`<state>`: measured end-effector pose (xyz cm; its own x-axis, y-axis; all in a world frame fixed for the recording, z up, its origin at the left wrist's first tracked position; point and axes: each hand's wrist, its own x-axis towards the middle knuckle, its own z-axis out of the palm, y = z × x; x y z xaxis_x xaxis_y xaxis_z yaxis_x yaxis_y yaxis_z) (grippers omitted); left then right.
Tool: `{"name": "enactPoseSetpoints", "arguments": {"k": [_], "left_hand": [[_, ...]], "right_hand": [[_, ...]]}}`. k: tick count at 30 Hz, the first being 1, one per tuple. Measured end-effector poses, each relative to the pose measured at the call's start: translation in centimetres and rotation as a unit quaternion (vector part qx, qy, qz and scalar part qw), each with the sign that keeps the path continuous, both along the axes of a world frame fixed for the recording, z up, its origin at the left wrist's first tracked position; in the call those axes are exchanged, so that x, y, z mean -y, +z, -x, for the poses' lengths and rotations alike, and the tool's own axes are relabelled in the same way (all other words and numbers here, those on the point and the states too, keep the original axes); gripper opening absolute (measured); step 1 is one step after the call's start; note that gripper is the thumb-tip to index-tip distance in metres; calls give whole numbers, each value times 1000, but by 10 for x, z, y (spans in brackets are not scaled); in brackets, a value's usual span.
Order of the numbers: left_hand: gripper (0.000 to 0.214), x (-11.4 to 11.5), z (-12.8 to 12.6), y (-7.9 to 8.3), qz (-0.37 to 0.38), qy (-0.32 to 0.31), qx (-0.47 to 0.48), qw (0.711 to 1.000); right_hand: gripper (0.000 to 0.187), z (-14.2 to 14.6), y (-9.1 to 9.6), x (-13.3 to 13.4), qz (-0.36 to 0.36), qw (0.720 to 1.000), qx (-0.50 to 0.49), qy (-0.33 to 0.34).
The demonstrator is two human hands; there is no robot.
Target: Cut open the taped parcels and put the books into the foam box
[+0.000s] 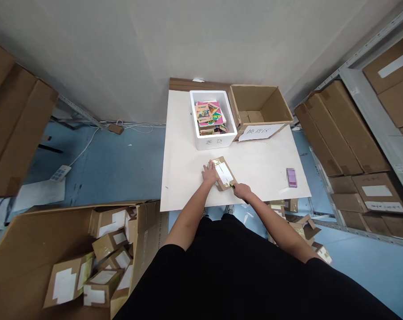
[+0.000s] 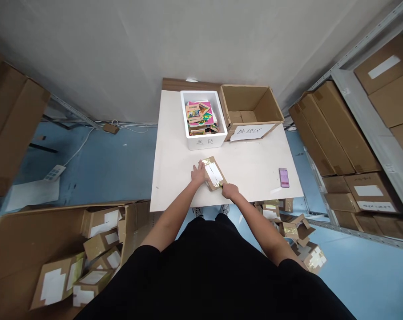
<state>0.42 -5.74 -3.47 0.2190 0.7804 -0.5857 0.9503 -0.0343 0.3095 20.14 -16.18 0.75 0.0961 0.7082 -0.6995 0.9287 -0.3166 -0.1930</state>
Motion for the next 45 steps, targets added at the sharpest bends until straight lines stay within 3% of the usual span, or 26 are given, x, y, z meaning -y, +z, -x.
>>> {"name": "enactPoseSetpoints", "arguments": {"k": [3, 7, 11, 14, 18, 23, 29, 31, 34, 37, 41, 45], "left_hand": [[134, 0, 1, 2, -2, 1, 1, 1000], [133, 7, 5, 3, -31, 12, 29, 999], [121, 21, 2, 7, -50, 21, 17, 998], [114, 36, -4, 10, -55, 43, -9, 998], [113, 59, -10, 12, -67, 86, -56, 992], [110, 83, -17, 8, -70, 96, -99, 988], [113, 77, -18, 9, -48, 89, -125, 987], [102, 67, -15, 12, -66, 61, -132, 987], [83, 57, -14, 11, -118, -64, -81, 988], [75, 58, -20, 0, -115, -166, -29, 979], [72, 67, -31, -17, -135, -133, -42, 981], [71, 70, -36, -23, -151, -111, -37, 982]], "right_hand": [[12, -24, 2, 19, -7, 999, -15, -37], [31, -51, 0, 27, -96, 986, -30, -132], [55, -42, -15, 5, -105, 970, -62, -210], [61, -25, -26, -19, -115, 960, -51, -250], [66, -18, -32, -41, -112, 964, -45, -237], [66, -19, -30, -55, -113, 973, -38, -198], [64, -20, -28, -71, -118, 978, -47, -168], [65, -21, -29, -76, -123, 978, -57, -160], [65, -24, -33, -80, -135, 976, -81, -152], [55, -30, -40, -75, -159, 963, -136, -170], [32, -49, -50, -48, -165, 917, -253, -260], [24, -69, -56, -15, -122, 897, -332, -266]]}}
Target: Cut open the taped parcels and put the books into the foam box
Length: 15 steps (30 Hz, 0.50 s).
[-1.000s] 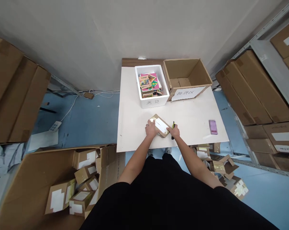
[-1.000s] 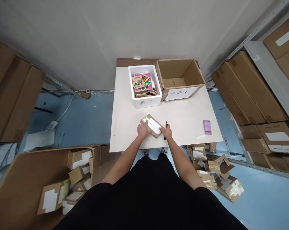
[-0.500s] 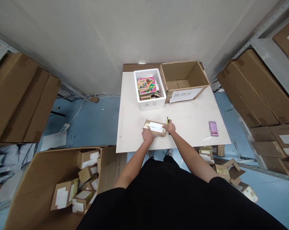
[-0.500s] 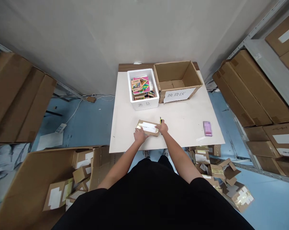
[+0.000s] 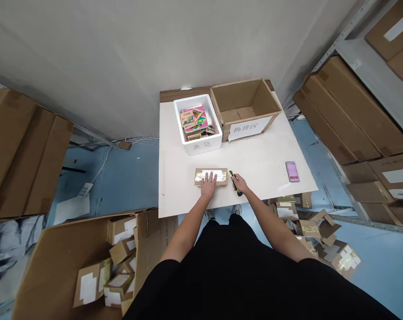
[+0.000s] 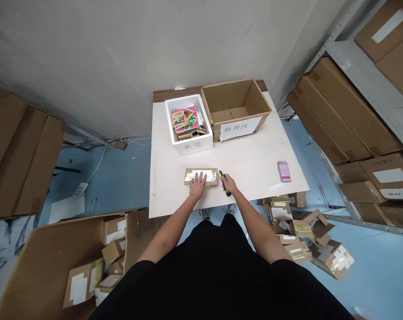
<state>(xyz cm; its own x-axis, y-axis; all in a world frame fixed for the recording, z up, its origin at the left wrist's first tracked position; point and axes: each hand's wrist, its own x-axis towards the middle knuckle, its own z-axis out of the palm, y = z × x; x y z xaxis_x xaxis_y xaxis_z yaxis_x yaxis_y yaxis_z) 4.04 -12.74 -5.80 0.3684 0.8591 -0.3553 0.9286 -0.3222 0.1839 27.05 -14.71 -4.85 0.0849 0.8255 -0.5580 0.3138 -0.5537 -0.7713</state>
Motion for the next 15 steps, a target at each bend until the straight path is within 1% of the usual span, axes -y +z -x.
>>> {"name": "enactPoseSetpoints", "arguments": {"k": [3, 10, 15], "left_hand": [[71, -1, -1, 1, -2, 2, -4, 1000], [70, -2, -2, 4, 3, 4, -16, 1000], [69, -3, -1, 7, 9, 3, -19, 1000]], "right_hand": [[22, -5, -2, 9, 17, 999, -33, 10], [25, 4, -5, -4, 41, 995, -86, -13], [27, 5, -4, -2, 51, 993, -110, -1]]}}
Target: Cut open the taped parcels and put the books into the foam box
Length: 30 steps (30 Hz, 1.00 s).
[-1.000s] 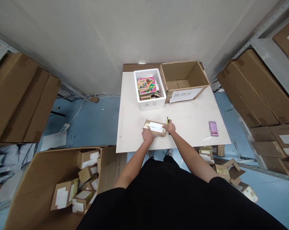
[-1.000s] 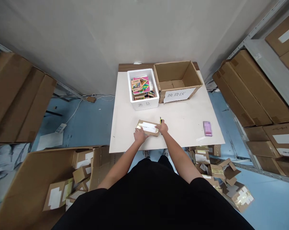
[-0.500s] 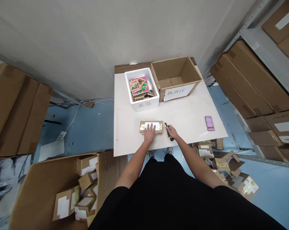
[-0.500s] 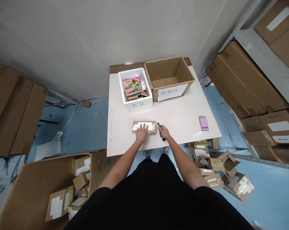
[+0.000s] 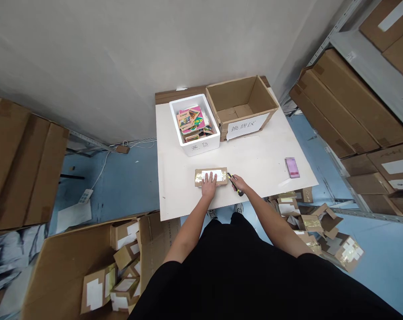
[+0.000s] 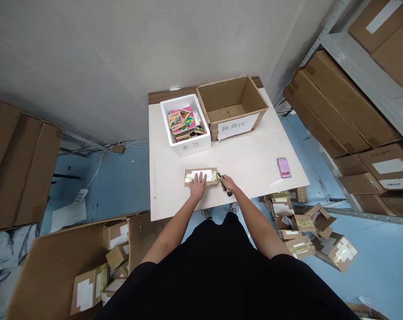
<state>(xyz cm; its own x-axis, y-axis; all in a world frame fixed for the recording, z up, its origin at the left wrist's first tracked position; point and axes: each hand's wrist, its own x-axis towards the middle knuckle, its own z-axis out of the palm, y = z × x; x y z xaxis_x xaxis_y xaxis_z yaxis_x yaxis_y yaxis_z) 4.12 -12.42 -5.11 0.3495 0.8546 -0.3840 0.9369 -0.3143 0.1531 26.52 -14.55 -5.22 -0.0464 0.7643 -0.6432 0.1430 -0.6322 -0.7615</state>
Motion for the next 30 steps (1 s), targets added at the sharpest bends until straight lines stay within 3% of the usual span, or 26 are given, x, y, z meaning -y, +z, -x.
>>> {"name": "enactPoseSetpoints", "arguments": {"k": [8, 11, 14, 17, 19, 24, 27, 30], "left_hand": [[66, 0, 1, 15, -6, -5, -1, 1000], [61, -13, 3, 24, -1, -14, 11, 1000], [58, -37, 13, 34, 5, -22, 26, 999], [66, -59, 26, 39, 12, 3, 12, 1000], [70, -62, 32, 39, 11, 32, -8, 999], [69, -22, 27, 32, -13, 112, -30, 993], [61, 2, 24, 31, 26, 58, 23, 998], [51, -5, 25, 34, 37, -4, 46, 998]], "right_hand": [[26, -28, 10, 23, 4, 994, 5, 113], [27, -26, 11, 28, -30, 997, 60, 36], [34, 3, 6, 21, -30, 990, 136, -26], [51, 42, -4, 6, 18, 980, 190, -55], [60, 59, -9, -6, 38, 970, 226, -87], [72, 54, 0, -59, 59, 947, 293, -114], [72, 41, 13, -95, 35, 944, 314, -92], [66, 33, 23, -107, -19, 941, 334, -49]]}}
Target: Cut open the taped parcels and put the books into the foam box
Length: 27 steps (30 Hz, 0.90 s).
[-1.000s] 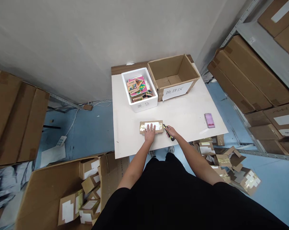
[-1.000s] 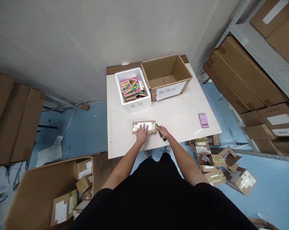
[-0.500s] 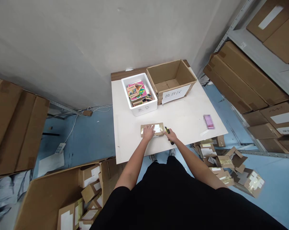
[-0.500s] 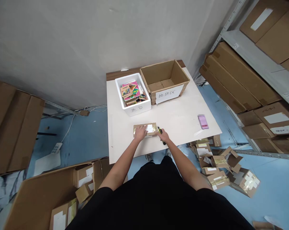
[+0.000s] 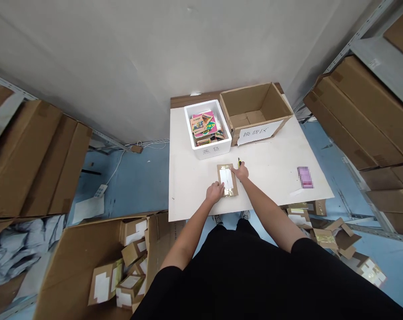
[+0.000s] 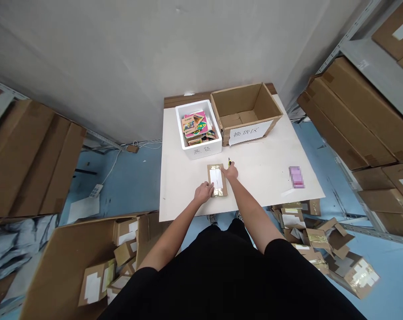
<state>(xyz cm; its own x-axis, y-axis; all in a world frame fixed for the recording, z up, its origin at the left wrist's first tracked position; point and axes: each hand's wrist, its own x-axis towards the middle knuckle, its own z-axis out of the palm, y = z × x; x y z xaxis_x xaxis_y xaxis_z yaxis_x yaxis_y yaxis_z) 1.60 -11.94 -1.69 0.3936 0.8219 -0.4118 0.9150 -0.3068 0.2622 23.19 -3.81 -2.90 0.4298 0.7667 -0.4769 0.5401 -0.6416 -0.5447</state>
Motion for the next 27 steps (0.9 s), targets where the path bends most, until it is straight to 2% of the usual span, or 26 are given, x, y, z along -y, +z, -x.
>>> {"name": "enactPoseSetpoints", "arguments": {"k": [1, 3, 5, 7, 10, 12, 15, 18, 20, 23, 25, 27], "left_hand": [[52, -10, 1, 1, -8, -19, -3, 1000], [73, -38, 0, 3, -12, -77, -4, 997], [96, -68, -2, 2, 23, -168, 14, 986], [105, -92, -4, -3, 73, -242, 34, 967], [108, -106, -8, -15, 93, -267, 38, 958], [110, -100, -12, -22, 66, -258, 28, 964], [109, -77, -27, -28, 2, -210, 14, 978], [112, -49, -55, -33, -22, -109, 3, 994], [118, -36, -73, -36, -17, -35, -9, 999], [120, -28, -92, -40, -21, 27, -20, 999], [117, -27, -97, -41, -31, 39, -23, 999], [114, -27, -99, -40, -42, 47, -26, 998]], "right_hand": [[64, -1, 1, 4, -10, 1000, 3, 4], [63, -2, -1, 25, -18, 1000, -3, -11], [68, 0, -9, 56, -15, 999, -27, -26], [71, 3, -18, 86, 14, 999, -46, -1], [66, 2, -25, 108, 43, 998, -37, -11], [68, -5, -23, 100, 43, 999, -16, -30], [76, -25, -13, 65, 28, 999, 19, -30], [77, -47, -2, 30, -1, 998, 51, 32], [67, -62, 1, 18, -32, 996, 55, 62], [37, -82, 1, 27, -59, 998, 13, 9], [28, -92, -2, 47, -47, 997, -62, -22], [24, -97, -4, 70, -27, 989, -141, -15]]}}
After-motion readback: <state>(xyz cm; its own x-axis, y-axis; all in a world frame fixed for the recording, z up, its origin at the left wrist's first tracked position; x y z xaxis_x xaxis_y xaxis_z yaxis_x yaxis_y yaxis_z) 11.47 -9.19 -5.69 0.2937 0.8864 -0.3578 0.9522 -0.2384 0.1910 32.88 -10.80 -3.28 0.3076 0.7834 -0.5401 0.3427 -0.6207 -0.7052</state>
